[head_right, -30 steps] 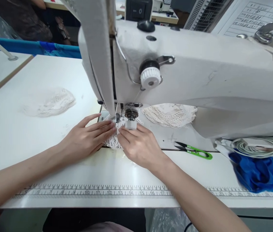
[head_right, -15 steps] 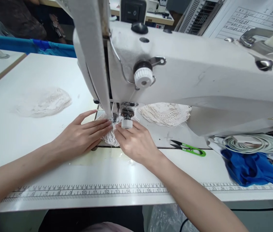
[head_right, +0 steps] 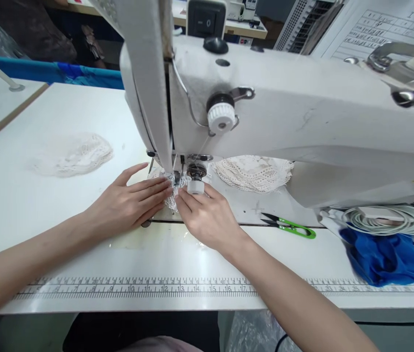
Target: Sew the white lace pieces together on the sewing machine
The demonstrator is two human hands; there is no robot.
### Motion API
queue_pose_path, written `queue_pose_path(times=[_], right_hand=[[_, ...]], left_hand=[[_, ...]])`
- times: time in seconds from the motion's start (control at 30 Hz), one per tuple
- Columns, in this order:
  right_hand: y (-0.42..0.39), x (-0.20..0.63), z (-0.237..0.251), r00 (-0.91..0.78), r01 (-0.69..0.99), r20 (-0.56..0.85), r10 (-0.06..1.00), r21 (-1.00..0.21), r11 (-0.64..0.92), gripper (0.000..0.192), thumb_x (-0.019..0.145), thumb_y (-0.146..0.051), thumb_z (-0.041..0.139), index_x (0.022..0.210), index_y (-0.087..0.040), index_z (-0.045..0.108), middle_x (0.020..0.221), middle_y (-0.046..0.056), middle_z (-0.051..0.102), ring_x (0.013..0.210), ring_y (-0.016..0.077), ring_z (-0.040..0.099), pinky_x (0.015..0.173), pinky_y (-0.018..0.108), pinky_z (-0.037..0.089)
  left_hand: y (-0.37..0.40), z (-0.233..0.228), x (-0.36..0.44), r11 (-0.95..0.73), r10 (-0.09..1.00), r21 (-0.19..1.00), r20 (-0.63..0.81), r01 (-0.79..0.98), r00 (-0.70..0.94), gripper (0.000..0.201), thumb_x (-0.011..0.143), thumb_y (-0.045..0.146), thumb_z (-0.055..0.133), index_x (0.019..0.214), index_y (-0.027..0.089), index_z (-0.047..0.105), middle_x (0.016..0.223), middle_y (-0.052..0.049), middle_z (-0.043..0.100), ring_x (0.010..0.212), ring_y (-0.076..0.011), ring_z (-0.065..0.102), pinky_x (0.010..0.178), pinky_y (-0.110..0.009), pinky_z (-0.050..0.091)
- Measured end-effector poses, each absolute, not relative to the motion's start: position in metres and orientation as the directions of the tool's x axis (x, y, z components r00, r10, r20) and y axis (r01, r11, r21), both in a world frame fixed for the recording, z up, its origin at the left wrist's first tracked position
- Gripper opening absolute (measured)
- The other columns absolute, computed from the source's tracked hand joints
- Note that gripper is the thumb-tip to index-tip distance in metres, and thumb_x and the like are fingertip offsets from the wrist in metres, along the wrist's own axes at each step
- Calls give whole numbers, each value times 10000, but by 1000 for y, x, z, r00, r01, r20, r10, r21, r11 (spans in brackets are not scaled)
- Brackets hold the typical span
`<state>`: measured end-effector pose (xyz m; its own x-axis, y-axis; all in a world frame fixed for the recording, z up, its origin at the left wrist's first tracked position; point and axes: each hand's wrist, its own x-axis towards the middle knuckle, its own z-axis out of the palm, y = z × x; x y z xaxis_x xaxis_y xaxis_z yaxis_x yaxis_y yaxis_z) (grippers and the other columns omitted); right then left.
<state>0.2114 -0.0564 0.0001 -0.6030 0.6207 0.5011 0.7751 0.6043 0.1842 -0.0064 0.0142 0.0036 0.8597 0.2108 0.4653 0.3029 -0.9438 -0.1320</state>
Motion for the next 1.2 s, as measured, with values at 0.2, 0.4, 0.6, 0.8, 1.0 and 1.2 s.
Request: queue_pose_path(times=[0.2,0.4,0.6,0.8,1.0,1.2], right_hand=[[-60,210,0,-613,773,512,602,230,591,191,925,-46,542,979,-96,718,1083,104,710,948,198,671,814,339,553],[-55,211,0,-584,801,501,638,229,553,241,899,-6,520,1015,-102,709,1096,86,708,890,187,675,764,319,544],[-52,209,3,-544,833,498,675,224,506,275,885,20,497,1016,-101,706,1071,81,715,912,193,665,900,346,511],[-59,207,2,-464,866,501,731,83,493,283,919,-12,486,1033,-142,709,1068,47,713,917,195,647,887,367,517],[-59,207,2,-451,865,501,739,39,501,317,898,13,472,1030,-138,717,1047,64,709,898,212,645,886,405,521],[-56,207,1,-450,878,482,752,84,471,326,894,5,482,1075,-142,709,1012,61,720,837,198,647,958,410,489]], left_hand=[[0,3,-11,-949,221,-102,463,300,858,264,964,205,517,1184,126,638,1145,-61,711,1111,-187,650,1187,-447,319],[8,3,-6,-949,214,-107,474,297,854,273,975,226,505,1165,96,651,1121,-75,720,1091,-186,659,1202,-459,280],[15,2,-3,-934,261,-108,439,339,860,311,998,271,455,1198,119,637,1176,-82,698,1127,-202,642,1183,-489,293],[11,1,-5,-916,285,-133,446,378,848,294,989,276,477,1175,124,645,1181,-87,695,1133,-219,633,1141,-495,346],[8,2,-6,-913,300,-120,452,390,840,290,983,292,492,1149,123,659,1193,-96,689,1131,-220,635,1153,-489,330],[12,1,-4,-916,339,-47,446,399,829,295,976,299,505,1172,144,661,1199,-97,685,1143,-234,630,1159,-510,308]])
